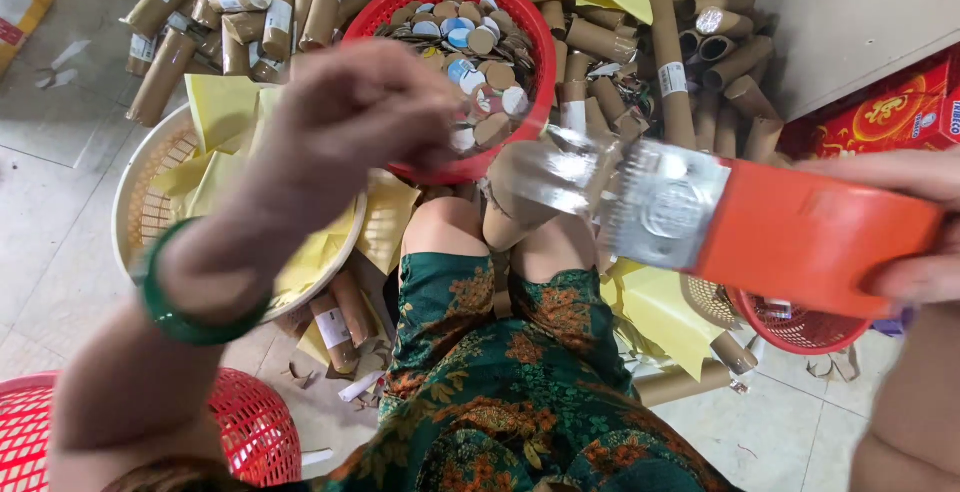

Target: Sealing the ends of cardboard tubes using cardboard discs and a tape dispenser.

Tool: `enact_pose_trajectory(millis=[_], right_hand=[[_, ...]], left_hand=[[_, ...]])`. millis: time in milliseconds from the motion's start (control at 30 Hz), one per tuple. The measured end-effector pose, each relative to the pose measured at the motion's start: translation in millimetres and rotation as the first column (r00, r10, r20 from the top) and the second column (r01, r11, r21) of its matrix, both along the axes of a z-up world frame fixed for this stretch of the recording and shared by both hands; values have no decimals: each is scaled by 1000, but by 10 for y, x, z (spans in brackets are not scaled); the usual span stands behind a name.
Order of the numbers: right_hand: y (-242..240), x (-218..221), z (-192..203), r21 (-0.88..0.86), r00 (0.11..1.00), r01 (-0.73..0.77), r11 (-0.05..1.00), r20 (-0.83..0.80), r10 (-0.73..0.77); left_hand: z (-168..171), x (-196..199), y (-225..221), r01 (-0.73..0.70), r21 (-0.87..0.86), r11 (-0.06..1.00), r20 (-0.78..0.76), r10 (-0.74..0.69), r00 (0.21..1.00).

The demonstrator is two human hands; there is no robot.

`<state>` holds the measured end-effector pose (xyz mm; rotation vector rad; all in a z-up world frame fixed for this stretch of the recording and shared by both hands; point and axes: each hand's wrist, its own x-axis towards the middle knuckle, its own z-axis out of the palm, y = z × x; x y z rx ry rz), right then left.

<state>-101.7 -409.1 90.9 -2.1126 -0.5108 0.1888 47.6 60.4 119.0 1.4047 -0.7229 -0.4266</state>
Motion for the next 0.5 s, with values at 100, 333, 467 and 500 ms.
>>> enact_pose_trajectory(millis=[100, 333, 467, 500], right_hand=[[-148, 53, -94, -60, 987, 52, 997, -152, -60], [-145, 78, -302, -207, 876, 123, 971, -436, -204], [360, 167, -243, -132, 870, 180, 975, -440, -220], [453, 187, -174, -25, 921, 130, 991, -366, -130]], left_hand=[[21, -48, 471, -274, 89, 958, -257, 287, 923], [-1340, -94, 223, -210, 69, 975, -510, 215, 833], [-1165, -314, -281, -290, 507, 812, 213, 208, 955], [-982, -388, -389, -470, 551, 690, 583, 84, 808]])
